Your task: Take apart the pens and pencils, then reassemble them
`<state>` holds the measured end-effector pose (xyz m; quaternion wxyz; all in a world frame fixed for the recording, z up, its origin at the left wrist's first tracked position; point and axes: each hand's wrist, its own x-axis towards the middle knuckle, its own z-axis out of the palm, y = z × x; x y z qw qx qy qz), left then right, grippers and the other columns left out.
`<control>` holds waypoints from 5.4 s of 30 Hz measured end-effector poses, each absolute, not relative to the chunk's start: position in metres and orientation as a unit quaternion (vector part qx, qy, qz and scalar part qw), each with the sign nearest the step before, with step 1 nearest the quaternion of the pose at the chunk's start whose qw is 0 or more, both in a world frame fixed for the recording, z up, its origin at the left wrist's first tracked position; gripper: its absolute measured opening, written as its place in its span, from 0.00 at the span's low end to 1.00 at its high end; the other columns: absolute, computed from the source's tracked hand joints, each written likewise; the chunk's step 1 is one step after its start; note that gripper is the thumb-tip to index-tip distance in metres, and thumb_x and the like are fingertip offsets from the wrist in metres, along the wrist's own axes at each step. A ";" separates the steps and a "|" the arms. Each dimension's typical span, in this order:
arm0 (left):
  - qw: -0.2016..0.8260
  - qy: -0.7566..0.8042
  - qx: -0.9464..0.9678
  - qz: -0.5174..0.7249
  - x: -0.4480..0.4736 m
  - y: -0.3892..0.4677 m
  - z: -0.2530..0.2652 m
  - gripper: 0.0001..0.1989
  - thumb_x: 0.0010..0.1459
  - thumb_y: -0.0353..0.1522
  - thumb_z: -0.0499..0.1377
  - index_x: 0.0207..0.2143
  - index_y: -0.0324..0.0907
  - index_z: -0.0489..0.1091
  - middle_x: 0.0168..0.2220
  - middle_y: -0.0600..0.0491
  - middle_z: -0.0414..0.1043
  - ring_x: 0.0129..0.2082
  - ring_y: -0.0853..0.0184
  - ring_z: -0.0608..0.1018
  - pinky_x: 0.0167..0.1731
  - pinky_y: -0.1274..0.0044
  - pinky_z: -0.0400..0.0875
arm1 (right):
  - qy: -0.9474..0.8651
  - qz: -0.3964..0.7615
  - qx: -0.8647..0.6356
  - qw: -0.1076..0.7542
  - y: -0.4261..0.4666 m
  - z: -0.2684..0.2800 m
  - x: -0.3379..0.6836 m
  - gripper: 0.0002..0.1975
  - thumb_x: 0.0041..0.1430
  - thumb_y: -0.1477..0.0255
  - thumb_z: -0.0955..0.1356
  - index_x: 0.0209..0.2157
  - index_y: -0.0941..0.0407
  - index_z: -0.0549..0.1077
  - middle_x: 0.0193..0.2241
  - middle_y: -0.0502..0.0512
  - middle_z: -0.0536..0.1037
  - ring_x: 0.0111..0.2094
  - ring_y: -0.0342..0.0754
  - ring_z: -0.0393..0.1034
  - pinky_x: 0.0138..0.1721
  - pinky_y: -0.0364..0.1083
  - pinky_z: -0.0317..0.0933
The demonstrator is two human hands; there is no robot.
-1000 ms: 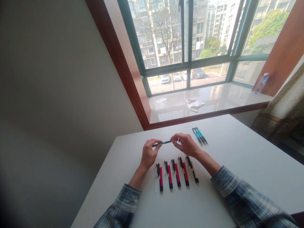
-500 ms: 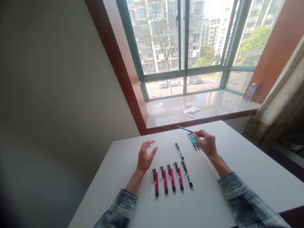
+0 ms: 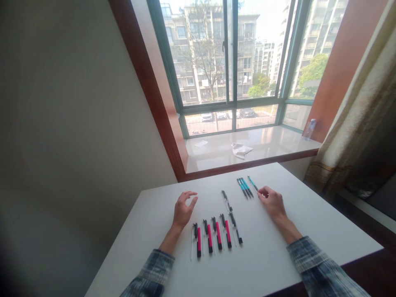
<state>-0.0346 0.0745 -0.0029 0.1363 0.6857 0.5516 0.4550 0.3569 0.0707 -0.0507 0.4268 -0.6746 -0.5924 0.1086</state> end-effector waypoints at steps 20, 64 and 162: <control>0.136 0.570 0.673 0.451 -0.040 0.075 -0.007 0.11 0.62 0.37 0.57 0.38 0.46 0.79 0.45 0.50 0.78 0.43 0.58 0.79 0.49 0.62 0.74 | -0.612 0.150 -0.661 0.408 0.061 -0.045 0.352 0.12 0.57 0.61 0.68 0.34 0.52 0.81 0.29 0.51 0.83 0.31 0.51 0.76 0.37 0.47 0.66; 0.175 0.582 0.666 0.432 -0.034 0.075 -0.011 0.09 0.61 0.33 0.58 0.38 0.47 0.79 0.44 0.50 0.79 0.44 0.58 0.78 0.49 0.64 0.73 | -0.784 0.145 -0.425 0.428 0.119 -0.021 0.251 0.20 0.57 0.77 0.66 0.51 0.52 0.72 0.42 0.55 0.80 0.46 0.55 0.71 0.47 0.55 0.67; 0.204 0.487 0.739 0.418 -0.007 0.066 0.005 0.08 0.63 0.39 0.63 0.40 0.48 0.80 0.40 0.51 0.82 0.40 0.59 0.80 0.45 0.64 0.76 | -0.804 0.226 -0.384 0.395 0.096 0.000 0.207 0.12 0.68 0.60 0.67 0.39 0.52 0.79 0.31 0.53 0.81 0.31 0.48 0.72 0.35 0.47 0.66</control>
